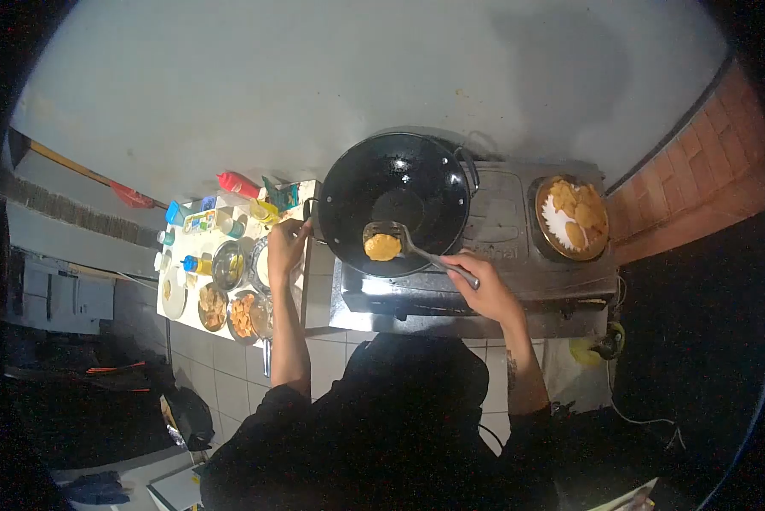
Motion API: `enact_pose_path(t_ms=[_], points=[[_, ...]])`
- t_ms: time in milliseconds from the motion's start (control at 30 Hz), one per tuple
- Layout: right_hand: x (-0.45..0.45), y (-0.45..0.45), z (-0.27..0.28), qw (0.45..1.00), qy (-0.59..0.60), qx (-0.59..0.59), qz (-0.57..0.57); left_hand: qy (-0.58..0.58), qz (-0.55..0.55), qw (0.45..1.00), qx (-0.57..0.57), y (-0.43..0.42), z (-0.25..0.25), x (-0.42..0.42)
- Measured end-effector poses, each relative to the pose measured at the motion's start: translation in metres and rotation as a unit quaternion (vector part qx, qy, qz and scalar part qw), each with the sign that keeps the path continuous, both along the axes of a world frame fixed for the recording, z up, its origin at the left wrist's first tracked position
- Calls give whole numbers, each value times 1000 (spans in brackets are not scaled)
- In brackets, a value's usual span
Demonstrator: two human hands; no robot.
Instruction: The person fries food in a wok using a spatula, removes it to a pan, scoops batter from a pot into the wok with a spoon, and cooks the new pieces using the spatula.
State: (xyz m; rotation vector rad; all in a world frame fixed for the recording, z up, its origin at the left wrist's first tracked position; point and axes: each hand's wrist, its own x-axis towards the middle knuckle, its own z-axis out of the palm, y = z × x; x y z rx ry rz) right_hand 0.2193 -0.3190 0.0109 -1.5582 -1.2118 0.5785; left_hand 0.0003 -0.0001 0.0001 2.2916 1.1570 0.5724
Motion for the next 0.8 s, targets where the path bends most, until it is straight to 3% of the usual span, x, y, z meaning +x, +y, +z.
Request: enact_pose_path(t_ms=[167, 233, 367, 600, 800], points=[[9, -11, 6, 997, 77, -26, -10, -24, 8, 1000, 17, -4, 2, 1], [14, -6, -7, 979, 195, -36, -51, -23, 5, 999, 22, -1, -5, 0], [14, 12, -10, 973, 198, -23, -117, -22, 20, 999, 13, -4, -4, 0], [15, 15, -4, 973, 199, -27, -111, -10, 26, 999, 36, -7, -3, -1], [5, 5, 8, 996, 63, 7, -64, 10, 46, 999, -5, -11, 5, 3]])
